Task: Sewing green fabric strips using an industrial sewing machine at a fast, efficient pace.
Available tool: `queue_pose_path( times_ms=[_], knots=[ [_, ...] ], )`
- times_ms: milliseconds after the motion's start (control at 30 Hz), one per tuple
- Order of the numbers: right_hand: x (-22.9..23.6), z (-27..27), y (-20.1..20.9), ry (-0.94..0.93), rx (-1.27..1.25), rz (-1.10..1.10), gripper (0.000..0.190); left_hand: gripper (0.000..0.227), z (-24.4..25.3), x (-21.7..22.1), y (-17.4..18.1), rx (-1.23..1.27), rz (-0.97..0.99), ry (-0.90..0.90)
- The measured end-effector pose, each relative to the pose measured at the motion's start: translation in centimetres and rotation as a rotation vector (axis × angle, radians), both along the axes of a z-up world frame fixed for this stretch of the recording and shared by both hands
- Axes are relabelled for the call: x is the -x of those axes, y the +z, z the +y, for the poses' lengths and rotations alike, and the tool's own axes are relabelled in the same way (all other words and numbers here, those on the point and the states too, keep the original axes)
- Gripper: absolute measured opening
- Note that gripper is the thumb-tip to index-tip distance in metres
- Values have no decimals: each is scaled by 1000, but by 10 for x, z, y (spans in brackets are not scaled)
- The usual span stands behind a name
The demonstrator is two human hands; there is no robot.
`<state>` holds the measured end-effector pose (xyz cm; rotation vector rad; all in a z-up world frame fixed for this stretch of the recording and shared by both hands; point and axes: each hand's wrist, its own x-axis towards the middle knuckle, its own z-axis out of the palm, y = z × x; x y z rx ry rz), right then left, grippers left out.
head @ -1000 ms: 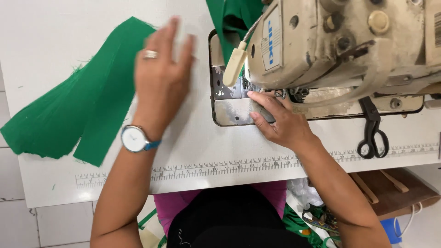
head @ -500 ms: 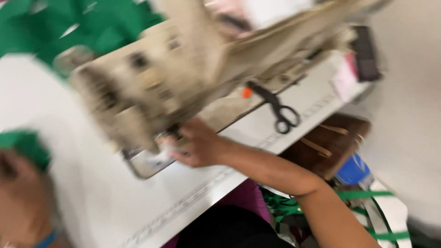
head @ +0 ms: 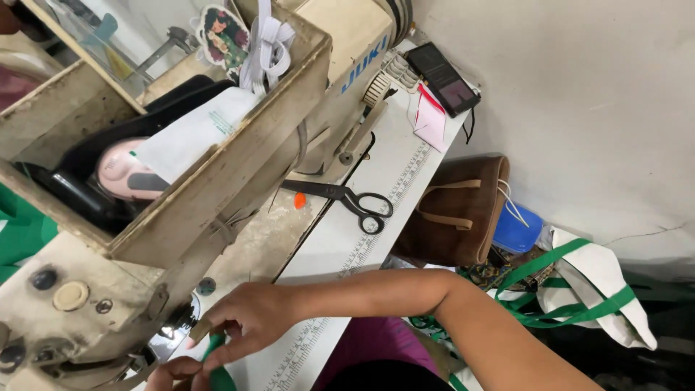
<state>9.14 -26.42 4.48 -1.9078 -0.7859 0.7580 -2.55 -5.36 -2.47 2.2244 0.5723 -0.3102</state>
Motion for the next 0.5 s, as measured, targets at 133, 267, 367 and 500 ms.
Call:
queue_pose_path(
  times_ms=[133,267,367,500],
  knots=[
    [-1,-2,-25,-24,-273,-57,27,14,-23,-3,15,363,-307,191],
    [2,-3,-29,6,-307,-133,20,46,-23,-11,36,398,-259,189],
    [4,1,-41,7,-376,-221,26,17,-31,-14,60,381,-324,205],
    [0,6,-18,-41,-302,-222,29,10,-19,-15,52,504,-318,281]
  ],
)
